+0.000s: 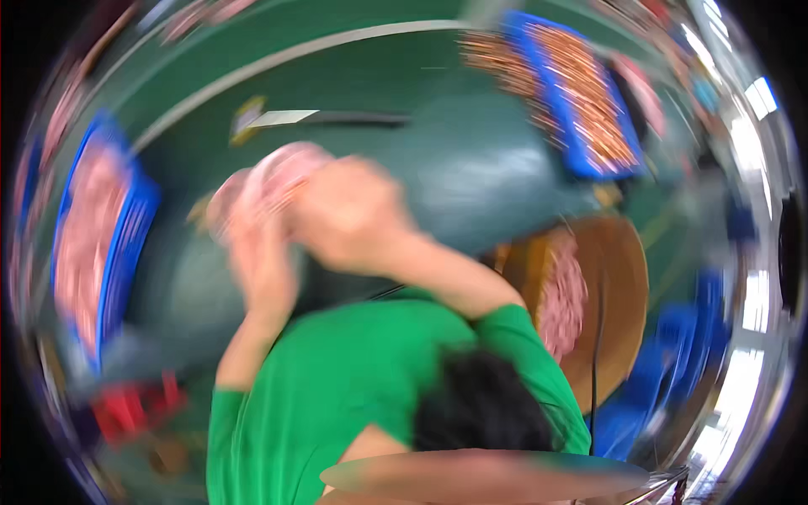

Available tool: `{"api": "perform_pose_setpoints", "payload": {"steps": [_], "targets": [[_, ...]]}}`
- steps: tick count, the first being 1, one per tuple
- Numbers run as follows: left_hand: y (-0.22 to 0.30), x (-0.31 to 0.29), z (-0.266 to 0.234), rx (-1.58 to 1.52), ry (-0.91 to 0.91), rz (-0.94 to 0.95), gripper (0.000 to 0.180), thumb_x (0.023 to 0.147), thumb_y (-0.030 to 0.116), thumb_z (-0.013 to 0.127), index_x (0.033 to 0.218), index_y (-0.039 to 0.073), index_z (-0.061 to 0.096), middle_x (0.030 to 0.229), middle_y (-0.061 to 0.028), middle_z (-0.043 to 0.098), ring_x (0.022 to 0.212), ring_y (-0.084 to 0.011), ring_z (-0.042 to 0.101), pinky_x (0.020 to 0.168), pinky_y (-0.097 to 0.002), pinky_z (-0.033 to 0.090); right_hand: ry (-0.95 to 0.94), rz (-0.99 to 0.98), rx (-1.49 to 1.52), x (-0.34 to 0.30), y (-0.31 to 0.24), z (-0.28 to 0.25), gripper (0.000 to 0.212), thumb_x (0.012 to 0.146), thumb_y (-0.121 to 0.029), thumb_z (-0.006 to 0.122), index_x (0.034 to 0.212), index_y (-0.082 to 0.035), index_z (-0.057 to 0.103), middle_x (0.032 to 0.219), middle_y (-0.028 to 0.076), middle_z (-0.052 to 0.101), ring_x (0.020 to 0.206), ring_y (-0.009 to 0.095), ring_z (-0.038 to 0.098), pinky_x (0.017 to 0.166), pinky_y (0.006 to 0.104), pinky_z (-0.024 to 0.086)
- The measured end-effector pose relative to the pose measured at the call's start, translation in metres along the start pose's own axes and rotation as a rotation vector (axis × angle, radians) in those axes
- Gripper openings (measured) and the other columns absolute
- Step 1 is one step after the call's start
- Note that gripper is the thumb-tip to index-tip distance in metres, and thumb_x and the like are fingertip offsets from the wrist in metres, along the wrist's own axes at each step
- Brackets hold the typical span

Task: The person assembles decorative rings onto pink fan covers by hand, using a hammer to secure the rings in place.

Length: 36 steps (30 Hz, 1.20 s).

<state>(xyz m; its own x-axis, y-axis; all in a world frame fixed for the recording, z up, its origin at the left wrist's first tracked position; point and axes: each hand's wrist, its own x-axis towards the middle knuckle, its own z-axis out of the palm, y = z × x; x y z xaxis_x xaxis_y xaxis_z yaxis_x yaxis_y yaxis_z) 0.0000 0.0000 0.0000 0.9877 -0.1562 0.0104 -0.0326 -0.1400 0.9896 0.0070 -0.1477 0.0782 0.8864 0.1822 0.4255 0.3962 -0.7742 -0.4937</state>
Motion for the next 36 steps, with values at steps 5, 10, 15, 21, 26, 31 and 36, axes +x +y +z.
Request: {"api": "perform_pose_setpoints", "payload": {"steps": [5, 10, 15, 21, 26, 31, 36], "targets": [[0.049, 0.117, 0.086, -0.261, -0.46, 0.337, 0.035, 0.092, 0.019, 0.054, 0.117, -0.006, 0.053, 0.11, -0.0157, 0.06, 0.096, -0.0165, 0.057, 0.078, -0.03, 0.047, 0.179, 0.125, -0.233, 0.026, 0.089, -0.025, 0.015, 0.064, -0.022, 0.062, 0.067, -0.008, 0.061, 0.077, 0.011, 0.061, 0.073, 0.031, 0.061, 0.062, 0.0437, 0.047], [-0.007, 0.178, -0.014, -0.061, -0.396, 0.299, 0.044, 0.088, 0.021, 0.062, 0.117, -0.007, 0.044, 0.113, -0.0239, 0.056, 0.095, -0.0269, 0.056, 0.079, -0.0414, 0.048, 0.467, 0.124, -0.068, 0.055, 0.066, 0.031, 0.027, 0.073, -0.032, 0.059, 0.082, -0.006, 0.061, 0.085, 0.009, 0.062, 0.083, 0.03, 0.059, 0.067, 0.0441, 0.042], [0.063, 0.155, 0.08, -0.69, -0.854, 0.907, 0.046, 0.09, 0.019, 0.062, 0.125, -0.005, 0.046, 0.12, -0.0213, 0.055, 0.101, -0.0278, 0.057, 0.084, -0.0402, 0.048, 0.943, 0.058, -0.434, 0.03, 0.096, 0.024, 0.023, 0.078, -0.037, 0.061, 0.078, -0.014, 0.059, 0.083, -0.001, 0.056, 0.099, 0.028, 0.048, 0.089, 0.0565, 0.034], [0.059, 0.141, 0.078, -0.546, -0.836, 0.83, 0.045, 0.09, 0.019, 0.063, 0.125, -0.005, 0.046, 0.12, -0.0208, 0.056, 0.101, -0.0276, 0.057, 0.084, -0.0395, 0.048, 0.634, -0.094, -0.351, -0.017, 0.102, 0.012, 0.019, 0.082, -0.039, 0.065, 0.078, -0.021, 0.067, 0.096, -0.015, 0.061, 0.118, 0.029, 0.046, 0.095, 0.0639, 0.03], [0.057, 0.127, 0.09, -0.425, -0.878, 0.761, 0.045, 0.09, 0.018, 0.063, 0.124, -0.005, 0.046, 0.119, -0.0204, 0.056, 0.101, -0.0274, 0.057, 0.084, -0.0389, 0.048, 0.599, -0.066, -0.191, -0.034, 0.097, 0.02, 0.015, 0.083, -0.034, 0.064, 0.082, -0.019, 0.067, 0.106, -0.013, 0.063, 0.117, 0.028, 0.049, 0.094, 0.0595, 0.033], [0.065, 0.125, 0.097, -0.258, -0.957, 0.717, 0.044, 0.09, 0.018, 0.063, 0.124, -0.005, 0.047, 0.119, -0.02, 0.056, 0.101, -0.0272, 0.057, 0.084, -0.0383, 0.048, 0.485, 0.087, 0.353, -0.044, 0.086, -0.009, 0.015, 0.087, -0.027, 0.062, 0.091, -0.014, 0.068, 0.117, -0.002, 0.063, 0.113, 0.03, 0.053, 0.098, 0.0453, 0.041], [0.065, 0.124, 0.097, -0.093, -0.991, 0.669, 0.044, 0.091, 0.017, 0.063, 0.124, -0.005, 0.047, 0.119, -0.0196, 0.056, 0.101, -0.0271, 0.057, 0.084, -0.0377, 0.048, 0.753, 0.13, 0.506, -0.055, 0.081, -0.02, 0.047, 0.081, -0.022, 0.065, 0.121, 0.002, 0.055, 0.121, 0.021, 0.058, 0.113, 0.037, 0.055, 0.095, 0.0414, 0.045]]}}
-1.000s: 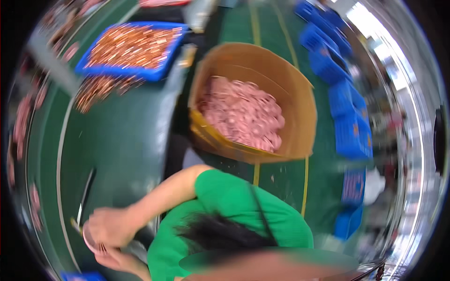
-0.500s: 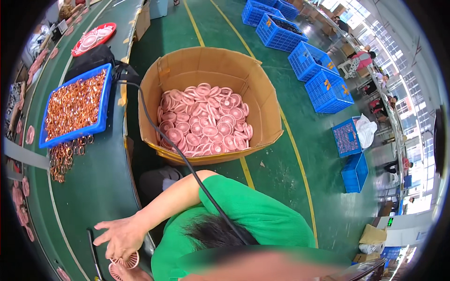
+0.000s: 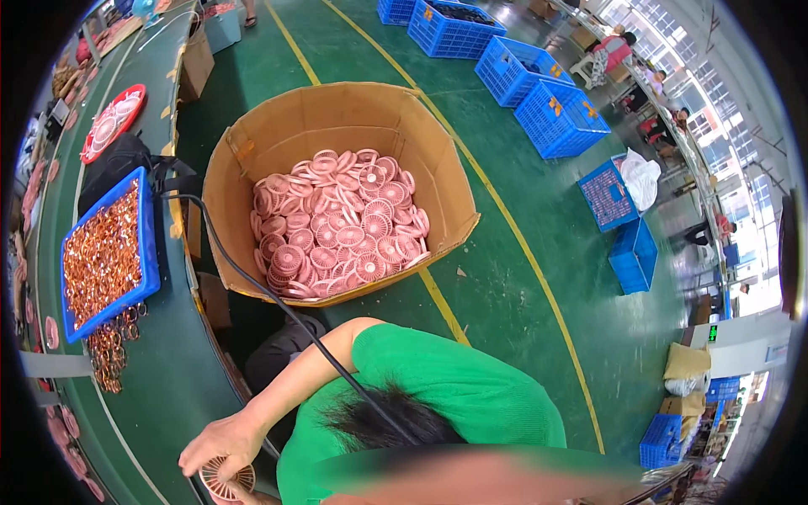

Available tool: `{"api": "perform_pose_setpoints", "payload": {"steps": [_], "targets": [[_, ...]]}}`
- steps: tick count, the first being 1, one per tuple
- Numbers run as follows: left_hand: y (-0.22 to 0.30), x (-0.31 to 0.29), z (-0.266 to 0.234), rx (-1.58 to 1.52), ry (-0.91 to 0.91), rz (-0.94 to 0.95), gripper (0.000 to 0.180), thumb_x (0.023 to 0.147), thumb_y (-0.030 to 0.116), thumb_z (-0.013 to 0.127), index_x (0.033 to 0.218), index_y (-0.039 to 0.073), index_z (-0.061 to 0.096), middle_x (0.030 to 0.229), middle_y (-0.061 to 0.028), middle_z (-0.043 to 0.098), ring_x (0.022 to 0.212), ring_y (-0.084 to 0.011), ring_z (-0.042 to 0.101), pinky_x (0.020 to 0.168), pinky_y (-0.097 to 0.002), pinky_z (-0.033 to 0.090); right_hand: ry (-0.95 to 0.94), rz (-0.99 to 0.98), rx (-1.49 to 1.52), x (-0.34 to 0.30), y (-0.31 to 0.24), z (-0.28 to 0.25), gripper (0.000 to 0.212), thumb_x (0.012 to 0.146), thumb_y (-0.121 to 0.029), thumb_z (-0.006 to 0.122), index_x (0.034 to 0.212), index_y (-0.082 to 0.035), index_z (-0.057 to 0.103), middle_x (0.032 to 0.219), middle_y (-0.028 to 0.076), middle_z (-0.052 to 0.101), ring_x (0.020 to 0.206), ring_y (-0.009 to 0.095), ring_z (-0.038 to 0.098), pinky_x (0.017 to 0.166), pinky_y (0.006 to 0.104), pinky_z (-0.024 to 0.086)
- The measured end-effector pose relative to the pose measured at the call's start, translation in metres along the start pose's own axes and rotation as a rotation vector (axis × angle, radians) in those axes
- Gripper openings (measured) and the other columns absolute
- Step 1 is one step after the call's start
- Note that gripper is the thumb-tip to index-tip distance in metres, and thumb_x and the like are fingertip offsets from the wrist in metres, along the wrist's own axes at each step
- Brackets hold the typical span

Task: The person assembles decorative rings onto pink fan covers by hand, using a hammer to secure the rings in place.

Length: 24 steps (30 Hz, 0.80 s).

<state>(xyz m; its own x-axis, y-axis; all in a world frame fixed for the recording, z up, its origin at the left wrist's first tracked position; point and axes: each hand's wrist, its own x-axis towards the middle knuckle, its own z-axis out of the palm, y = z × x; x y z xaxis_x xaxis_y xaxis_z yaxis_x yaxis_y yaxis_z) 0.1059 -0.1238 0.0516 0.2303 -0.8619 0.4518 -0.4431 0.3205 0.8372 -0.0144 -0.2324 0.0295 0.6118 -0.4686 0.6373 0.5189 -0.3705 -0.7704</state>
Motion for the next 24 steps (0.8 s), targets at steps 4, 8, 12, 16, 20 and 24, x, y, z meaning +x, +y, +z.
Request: {"api": "perform_pose_setpoints", "payload": {"steps": [4, 8, 12, 16, 20, 24], "targets": [[-0.002, -0.008, 0.003, 0.063, -0.009, -0.098, 0.043, 0.091, 0.017, 0.064, 0.124, -0.005, 0.047, 0.118, -0.0193, 0.056, 0.1, -0.0269, 0.057, 0.083, -0.0372, 0.048, -0.051, 0.116, -0.03, -0.006, 0.009, -0.01, 0.05, 0.078, -0.022, 0.067, 0.119, 0.003, 0.055, 0.119, 0.02, 0.059, 0.111, 0.036, 0.056, 0.093, 0.0414, 0.046], [-0.009, -0.017, 0.006, 0.124, -0.01, -0.203, 0.043, 0.091, 0.017, 0.064, 0.124, -0.005, 0.047, 0.118, -0.0189, 0.057, 0.1, -0.0268, 0.057, 0.083, -0.0368, 0.048, -0.051, 0.189, -0.05, -0.009, 0.001, -0.023, 0.047, 0.075, -0.024, 0.069, 0.113, 0.001, 0.06, 0.108, 0.017, 0.064, 0.103, 0.033, 0.06, 0.086, 0.0408, 0.049], [-0.009, -0.036, -0.011, 0.199, 0.021, -0.258, 0.041, 0.091, 0.015, 0.064, 0.123, -0.004, 0.048, 0.116, -0.0179, 0.057, 0.1, -0.0258, 0.058, 0.083, -0.0352, 0.049, -0.12, 0.261, -0.03, -0.004, -0.006, -0.022, 0.044, 0.074, -0.025, 0.07, 0.109, 0.0, 0.062, 0.102, 0.016, 0.066, 0.097, 0.031, 0.063, 0.082, 0.04, 0.05], [-0.026, -0.048, -0.008, 0.148, 0.165, -0.322, 0.04, 0.091, 0.015, 0.066, 0.122, -0.004, 0.05, 0.115, -0.0173, 0.058, 0.099, -0.024, 0.058, 0.084, -0.0339, 0.048, -0.15, 0.239, -0.008, -0.005, -0.001, -0.019, 0.044, 0.075, -0.024, 0.069, 0.11, 0.0, 0.062, 0.103, 0.017, 0.065, 0.098, 0.032, 0.062, 0.083, 0.0404, 0.05], [0.023, -0.01, 0.024, -0.266, 0.18, -0.507, 0.039, 0.096, 0.017, 0.056, 0.127, -0.004, 0.048, 0.117, -0.013, 0.057, 0.1, -0.0204, 0.058, 0.083, -0.0301, 0.049, -0.035, -0.062, -0.323, -0.008, 0.015, -0.013, 0.032, 0.078, -0.028, 0.069, 0.101, -0.007, 0.066, 0.113, 0.012, 0.06, 0.103, 0.035, 0.057, 0.081, 0.0428, 0.05], [-0.005, -0.024, 0.01, -0.62, 0.208, -0.622, 0.038, 0.096, 0.017, 0.055, 0.127, -0.004, 0.048, 0.12, -0.014, 0.055, 0.104, -0.0221, 0.058, 0.083, -0.0312, 0.052, -0.099, -0.197, -0.411, -0.003, 0.02, -0.007, 0.024, 0.073, -0.033, 0.073, 0.08, -0.011, 0.065, 0.098, 0.007, 0.057, 0.103, 0.031, 0.051, 0.087, 0.0434, 0.042]]}}
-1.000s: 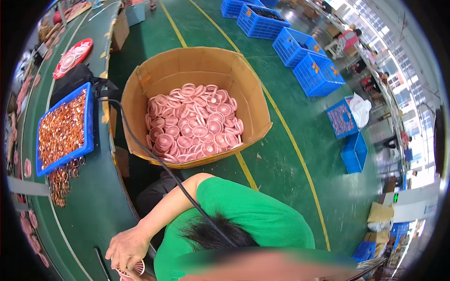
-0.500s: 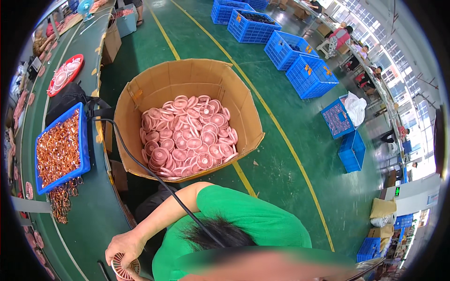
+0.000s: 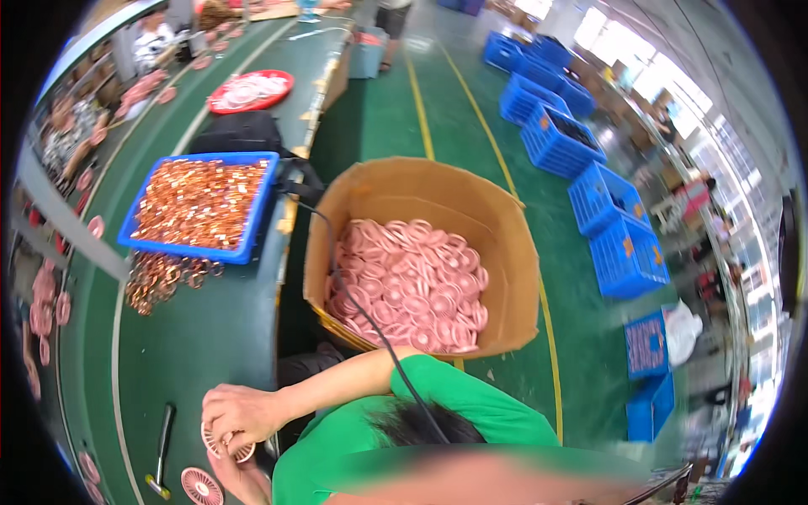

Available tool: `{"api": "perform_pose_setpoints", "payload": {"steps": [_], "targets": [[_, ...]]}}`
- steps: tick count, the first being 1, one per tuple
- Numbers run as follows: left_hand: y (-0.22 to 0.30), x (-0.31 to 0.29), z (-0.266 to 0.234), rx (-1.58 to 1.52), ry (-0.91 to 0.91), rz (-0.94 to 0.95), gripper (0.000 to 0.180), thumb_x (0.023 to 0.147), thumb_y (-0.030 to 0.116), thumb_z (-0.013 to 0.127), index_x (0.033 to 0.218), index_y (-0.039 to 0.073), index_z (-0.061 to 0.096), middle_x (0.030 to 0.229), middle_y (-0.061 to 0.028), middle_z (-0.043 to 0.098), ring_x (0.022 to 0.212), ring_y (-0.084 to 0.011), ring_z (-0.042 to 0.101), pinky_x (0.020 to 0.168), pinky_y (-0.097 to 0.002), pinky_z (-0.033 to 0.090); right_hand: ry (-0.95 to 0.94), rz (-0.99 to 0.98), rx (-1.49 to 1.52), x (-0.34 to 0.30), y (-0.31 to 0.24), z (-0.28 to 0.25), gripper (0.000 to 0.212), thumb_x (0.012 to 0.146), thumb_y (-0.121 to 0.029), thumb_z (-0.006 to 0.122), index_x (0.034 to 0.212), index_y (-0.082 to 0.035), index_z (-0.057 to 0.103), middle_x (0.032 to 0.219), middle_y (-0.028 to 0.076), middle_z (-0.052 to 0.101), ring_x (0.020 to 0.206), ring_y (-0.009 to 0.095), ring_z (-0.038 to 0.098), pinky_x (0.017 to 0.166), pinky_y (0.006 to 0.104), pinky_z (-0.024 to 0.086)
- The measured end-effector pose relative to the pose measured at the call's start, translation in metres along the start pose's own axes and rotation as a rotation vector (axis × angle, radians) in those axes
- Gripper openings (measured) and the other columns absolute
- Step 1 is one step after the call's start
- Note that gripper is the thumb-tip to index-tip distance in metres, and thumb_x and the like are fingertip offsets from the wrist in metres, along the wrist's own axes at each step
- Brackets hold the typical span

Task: The person assembles decorative rings onto pink fan covers by hand, using a hammer to secure the rings in place.

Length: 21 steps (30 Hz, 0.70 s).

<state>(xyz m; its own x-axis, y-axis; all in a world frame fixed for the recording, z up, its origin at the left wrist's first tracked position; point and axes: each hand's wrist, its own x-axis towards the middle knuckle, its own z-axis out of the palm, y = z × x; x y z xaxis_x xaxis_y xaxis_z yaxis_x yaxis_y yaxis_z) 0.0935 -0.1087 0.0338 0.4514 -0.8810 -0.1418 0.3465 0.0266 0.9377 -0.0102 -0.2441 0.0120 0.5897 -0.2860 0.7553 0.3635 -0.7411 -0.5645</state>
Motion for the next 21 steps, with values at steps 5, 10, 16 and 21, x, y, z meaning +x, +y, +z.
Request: {"api": "perform_pose_setpoints", "payload": {"steps": [5, 10, 16, 21], "targets": [[-0.011, -0.013, -0.015, -0.195, 0.099, 0.047, 0.034, 0.101, 0.023, 0.043, 0.121, -0.004, 0.049, 0.115, -0.0145, 0.056, 0.103, -0.0223, 0.061, 0.083, -0.0347, 0.055, -0.055, 0.193, -0.003, 0.002, -0.005, 0.026, 0.028, 0.071, -0.035, 0.075, 0.074, -0.01, 0.061, 0.093, 0.004, 0.056, 0.103, 0.027, 0.05, 0.092, 0.043, 0.036], [-0.01, -0.022, -0.024, -0.234, 0.095, -0.002, 0.036, 0.101, 0.025, 0.042, 0.12, -0.004, 0.049, 0.113, -0.0139, 0.058, 0.101, -0.0214, 0.061, 0.086, -0.0347, 0.053, -0.483, 0.098, 0.297, 0.015, 0.002, 0.008, 0.021, 0.075, -0.033, 0.073, 0.082, -0.014, 0.072, 0.114, -0.003, 0.066, 0.125, 0.032, 0.044, 0.107, 0.0621, 0.016], [-0.006, -0.028, -0.025, -0.16, 0.106, 0.097, 0.037, 0.093, 0.013, 0.06, 0.124, -0.003, 0.048, 0.114, -0.0113, 0.058, 0.102, -0.0177, 0.06, 0.087, -0.0295, 0.05, -0.53, 0.114, 0.331, 0.018, -0.004, 0.016, 0.014, 0.082, -0.025, 0.069, 0.093, -0.018, 0.074, 0.121, 0.002, 0.064, 0.129, 0.032, 0.042, 0.109, 0.0605, 0.016], [-0.003, -0.042, -0.03, 0.104, 0.245, 0.205, 0.033, 0.092, 0.012, 0.062, 0.119, -0.001, 0.049, 0.108, -0.0073, 0.058, 0.095, -0.0115, 0.056, 0.087, -0.0262, 0.046, -0.367, 0.298, 0.683, 0.03, -0.007, 0.025, 0.043, 0.094, -0.016, 0.058, 0.134, -0.003, 0.049, 0.146, 0.015, 0.041, 0.135, 0.03, 0.038, 0.11, 0.041, 0.032]]}}
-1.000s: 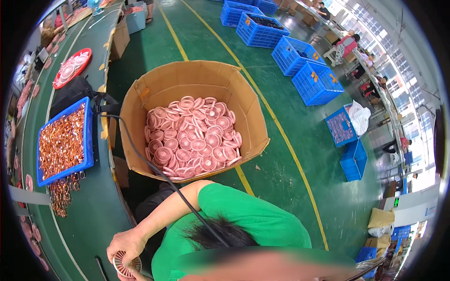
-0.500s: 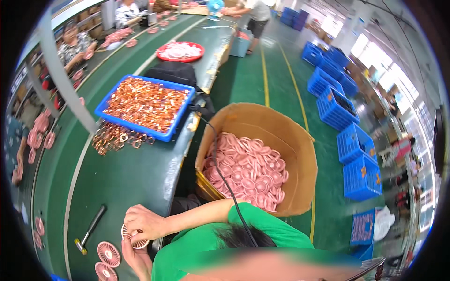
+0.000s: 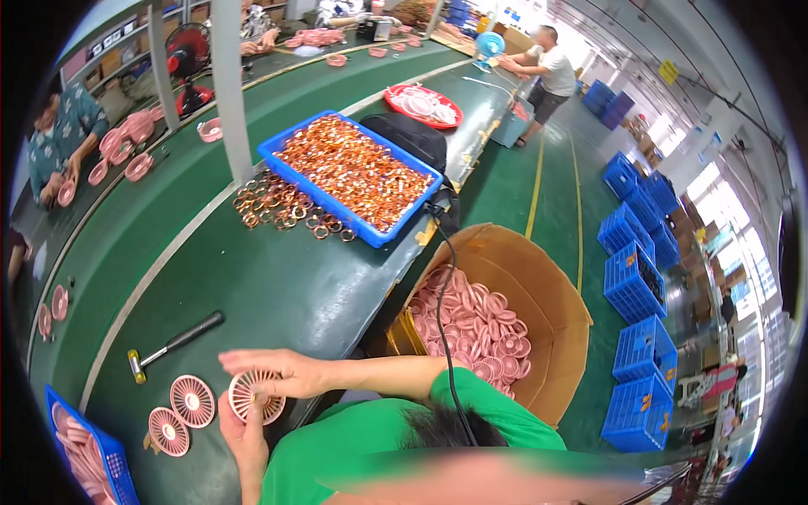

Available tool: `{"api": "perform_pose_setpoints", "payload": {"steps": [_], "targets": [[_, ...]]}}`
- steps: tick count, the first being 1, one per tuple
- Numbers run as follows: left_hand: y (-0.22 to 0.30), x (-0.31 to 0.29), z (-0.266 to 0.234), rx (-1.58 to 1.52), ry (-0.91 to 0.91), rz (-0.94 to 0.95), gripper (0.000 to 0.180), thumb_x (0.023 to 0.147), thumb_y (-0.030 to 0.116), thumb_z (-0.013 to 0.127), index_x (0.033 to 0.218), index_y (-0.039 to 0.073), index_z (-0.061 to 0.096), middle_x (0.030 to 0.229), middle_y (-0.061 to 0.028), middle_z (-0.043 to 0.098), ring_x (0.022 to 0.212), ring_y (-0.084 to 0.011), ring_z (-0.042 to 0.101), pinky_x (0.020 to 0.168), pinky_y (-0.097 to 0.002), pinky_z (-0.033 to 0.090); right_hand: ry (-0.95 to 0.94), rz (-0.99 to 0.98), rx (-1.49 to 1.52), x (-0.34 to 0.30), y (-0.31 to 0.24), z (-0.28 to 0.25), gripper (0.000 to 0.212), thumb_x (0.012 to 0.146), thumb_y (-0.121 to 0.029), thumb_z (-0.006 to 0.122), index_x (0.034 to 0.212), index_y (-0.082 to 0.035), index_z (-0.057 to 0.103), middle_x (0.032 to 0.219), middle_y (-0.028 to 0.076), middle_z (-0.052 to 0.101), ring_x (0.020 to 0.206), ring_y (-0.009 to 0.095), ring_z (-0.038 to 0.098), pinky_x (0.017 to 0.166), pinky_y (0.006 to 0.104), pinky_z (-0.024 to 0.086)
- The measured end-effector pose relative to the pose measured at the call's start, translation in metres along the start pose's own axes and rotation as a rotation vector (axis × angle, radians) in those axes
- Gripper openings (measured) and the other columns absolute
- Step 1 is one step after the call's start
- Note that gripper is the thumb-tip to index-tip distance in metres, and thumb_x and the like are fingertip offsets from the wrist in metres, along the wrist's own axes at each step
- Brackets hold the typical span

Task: The person assembles decorative rings onto pink fan covers by hand, using a hammer to secure the rings in place.

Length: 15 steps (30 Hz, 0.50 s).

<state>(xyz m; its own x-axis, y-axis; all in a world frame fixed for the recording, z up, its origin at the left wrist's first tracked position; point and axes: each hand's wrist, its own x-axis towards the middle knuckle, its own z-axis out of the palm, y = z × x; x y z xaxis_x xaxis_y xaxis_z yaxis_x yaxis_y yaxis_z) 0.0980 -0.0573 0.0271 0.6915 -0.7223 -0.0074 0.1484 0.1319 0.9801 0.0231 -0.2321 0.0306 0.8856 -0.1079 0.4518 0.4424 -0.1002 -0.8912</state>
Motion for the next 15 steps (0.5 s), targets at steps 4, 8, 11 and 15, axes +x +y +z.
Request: {"api": "perform_pose_setpoints", "payload": {"steps": [4, 8, 11, 15], "targets": [[0.009, 0.003, 0.003, 0.217, 0.029, 0.109, 0.028, 0.09, 0.013, 0.064, 0.111, -0.003, 0.054, 0.102, -0.0058, 0.057, 0.093, -0.012, 0.055, 0.082, -0.0258, 0.045, -0.081, 0.239, -0.013, 0.003, -0.011, -0.006, 0.054, 0.087, -0.017, 0.064, 0.136, -0.004, 0.045, 0.13, 0.016, 0.052, 0.124, 0.027, 0.048, 0.104, 0.0383, 0.038], [0.006, 0.004, 0.003, 0.421, 0.027, 0.151, 0.029, 0.089, 0.01, 0.063, 0.113, -0.003, 0.055, 0.095, -0.0092, 0.065, 0.086, -0.0134, 0.061, 0.076, -0.0287, 0.049, 0.005, 0.482, 0.14, 0.003, -0.011, -0.003, 0.04, 0.087, -0.006, 0.066, 0.125, -0.005, 0.054, 0.112, 0.006, 0.062, 0.105, 0.013, 0.058, 0.092, 0.03, 0.049], [0.011, 0.008, -0.001, 0.512, -0.07, 0.186, 0.03, 0.089, 0.01, 0.063, 0.115, -0.001, 0.054, 0.093, -0.0131, 0.067, 0.083, -0.0174, 0.066, 0.073, -0.0317, 0.052, 0.009, 0.434, 0.16, 0.002, -0.007, -0.006, 0.038, 0.086, -0.004, 0.067, 0.123, -0.003, 0.054, 0.108, 0.005, 0.063, 0.103, 0.012, 0.059, 0.09, 0.0297, 0.05], [0.019, 0.018, -0.001, 0.747, -0.233, 0.374, 0.031, 0.083, 0.003, 0.064, 0.113, 0.004, 0.057, 0.099, -0.0141, 0.067, 0.089, -0.0336, 0.067, 0.075, -0.0385, 0.055, -0.272, 0.348, -0.206, 0.021, -0.001, -0.053, 0.044, 0.082, -0.014, 0.074, 0.123, -0.006, 0.059, 0.106, 0.001, 0.064, 0.102, 0.012, 0.059, 0.093, 0.0304, 0.047]]}}
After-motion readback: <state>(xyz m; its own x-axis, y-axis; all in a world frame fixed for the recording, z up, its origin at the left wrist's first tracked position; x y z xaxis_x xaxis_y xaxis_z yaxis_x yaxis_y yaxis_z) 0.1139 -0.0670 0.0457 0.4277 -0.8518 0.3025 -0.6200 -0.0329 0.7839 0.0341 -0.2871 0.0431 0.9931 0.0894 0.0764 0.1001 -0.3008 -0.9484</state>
